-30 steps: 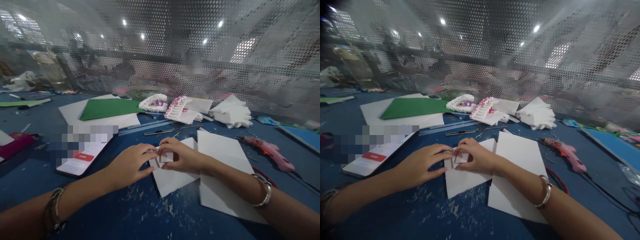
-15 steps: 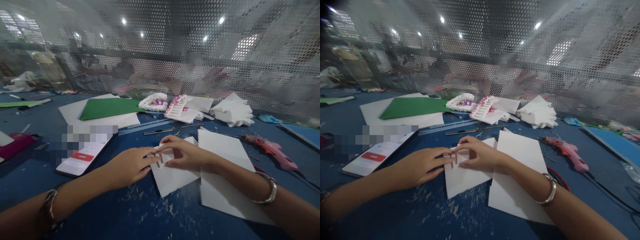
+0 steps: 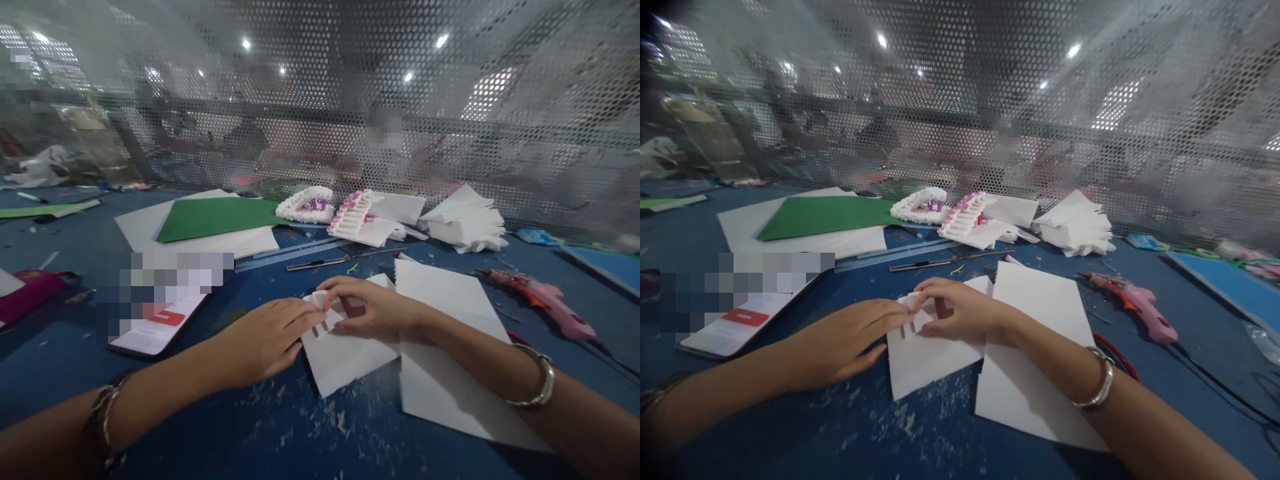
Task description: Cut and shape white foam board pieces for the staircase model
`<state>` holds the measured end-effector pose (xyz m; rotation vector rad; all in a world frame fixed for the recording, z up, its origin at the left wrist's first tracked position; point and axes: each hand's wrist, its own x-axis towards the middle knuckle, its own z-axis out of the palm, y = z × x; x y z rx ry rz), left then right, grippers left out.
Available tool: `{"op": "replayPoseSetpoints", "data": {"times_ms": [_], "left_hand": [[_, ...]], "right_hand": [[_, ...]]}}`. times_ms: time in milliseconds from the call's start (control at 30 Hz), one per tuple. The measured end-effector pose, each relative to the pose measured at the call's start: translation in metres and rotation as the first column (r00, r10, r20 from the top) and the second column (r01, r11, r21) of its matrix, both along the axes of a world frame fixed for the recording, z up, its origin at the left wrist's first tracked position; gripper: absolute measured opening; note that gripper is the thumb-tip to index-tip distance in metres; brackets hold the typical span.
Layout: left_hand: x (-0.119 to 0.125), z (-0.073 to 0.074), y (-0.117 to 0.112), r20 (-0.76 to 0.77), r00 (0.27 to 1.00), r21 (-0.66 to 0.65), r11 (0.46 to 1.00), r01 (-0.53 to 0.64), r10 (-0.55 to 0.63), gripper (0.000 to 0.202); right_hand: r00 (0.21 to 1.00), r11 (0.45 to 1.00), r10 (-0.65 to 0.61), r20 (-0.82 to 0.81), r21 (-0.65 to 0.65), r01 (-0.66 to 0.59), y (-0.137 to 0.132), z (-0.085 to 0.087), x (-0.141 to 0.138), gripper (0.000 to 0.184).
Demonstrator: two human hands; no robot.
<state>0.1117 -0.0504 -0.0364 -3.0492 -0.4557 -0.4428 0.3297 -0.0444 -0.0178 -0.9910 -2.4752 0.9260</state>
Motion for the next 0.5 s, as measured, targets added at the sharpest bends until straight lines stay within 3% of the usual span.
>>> {"op": "replayPoseSetpoints", "data": {"times_ms": [233, 500], "left_hand": [[0.0024, -0.0004, -0.0007, -0.035, 0.999, 0.088, 0.996, -0.019, 0.022, 0.040], [0.0017, 0.0020, -0.0019, -0.080, 0.996, 0.097, 0.995, -0.035, 0.043, 0.042]], "right_hand": [[1.000, 1.000, -0.012, -0.008, -0.002, 0.012, 0.0020, -0.0027, 0.0008, 0.025], [0.996, 0.994, -0.081, 0.030, 0.069, 0.079, -0.0021, 0.0019, -0.0014, 0.028]]}}
